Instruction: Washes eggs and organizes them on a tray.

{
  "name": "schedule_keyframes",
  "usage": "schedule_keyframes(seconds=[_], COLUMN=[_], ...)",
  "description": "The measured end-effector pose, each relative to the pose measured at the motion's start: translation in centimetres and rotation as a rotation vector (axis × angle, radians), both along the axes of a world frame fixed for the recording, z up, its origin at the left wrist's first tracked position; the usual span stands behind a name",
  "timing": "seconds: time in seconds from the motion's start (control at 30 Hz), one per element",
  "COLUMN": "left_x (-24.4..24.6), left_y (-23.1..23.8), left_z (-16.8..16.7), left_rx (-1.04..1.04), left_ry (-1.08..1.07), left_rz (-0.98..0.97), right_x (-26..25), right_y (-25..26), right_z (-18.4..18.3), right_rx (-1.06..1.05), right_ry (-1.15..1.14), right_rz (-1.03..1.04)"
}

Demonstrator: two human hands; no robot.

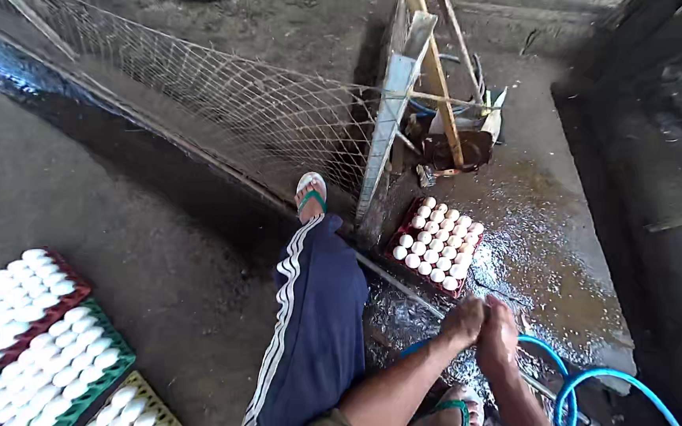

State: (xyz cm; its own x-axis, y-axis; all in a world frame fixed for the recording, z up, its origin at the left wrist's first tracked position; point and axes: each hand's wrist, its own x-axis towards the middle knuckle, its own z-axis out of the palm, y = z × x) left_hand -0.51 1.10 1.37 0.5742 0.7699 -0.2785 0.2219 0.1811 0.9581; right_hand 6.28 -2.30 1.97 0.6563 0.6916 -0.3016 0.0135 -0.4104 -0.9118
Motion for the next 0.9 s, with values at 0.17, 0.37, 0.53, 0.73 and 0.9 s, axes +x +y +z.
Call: schedule_keyframes(seconds=[0.17, 0.37, 0.53, 0.73, 0.9], left_x=[-0.4, 0.0, -0.2, 0.0, -0.1], left_y=[-0.6, -0.4, -0.3, -0.7, -0.6], left_z=[1.0, 0.0, 0.2, 0.2, 0.6], left_rx=[-0.063, -0.057, -0.013, -0.020, -0.078], left_ry=[-0.071, -0.009, 0.049, 0.017, 0.002], left_rz=[0.011, 0.057, 0.079, 0.087, 0.037], right_x=[1.4, 0.8, -0.8, 0.1, 1.0], right_y=[0.8, 0.7, 0.2, 0.6, 1.0], right_z=[-0.2, -0.7, 0.8, 0.3, -0.6], right_rx=[-0.075, 0.007, 0.036, 0.008, 0.020], right_ry=[0.093, 0.074, 0.025, 0.104, 0.217], right_rz=[-0.150, -0.080, 0.017, -0.107, -0.194])
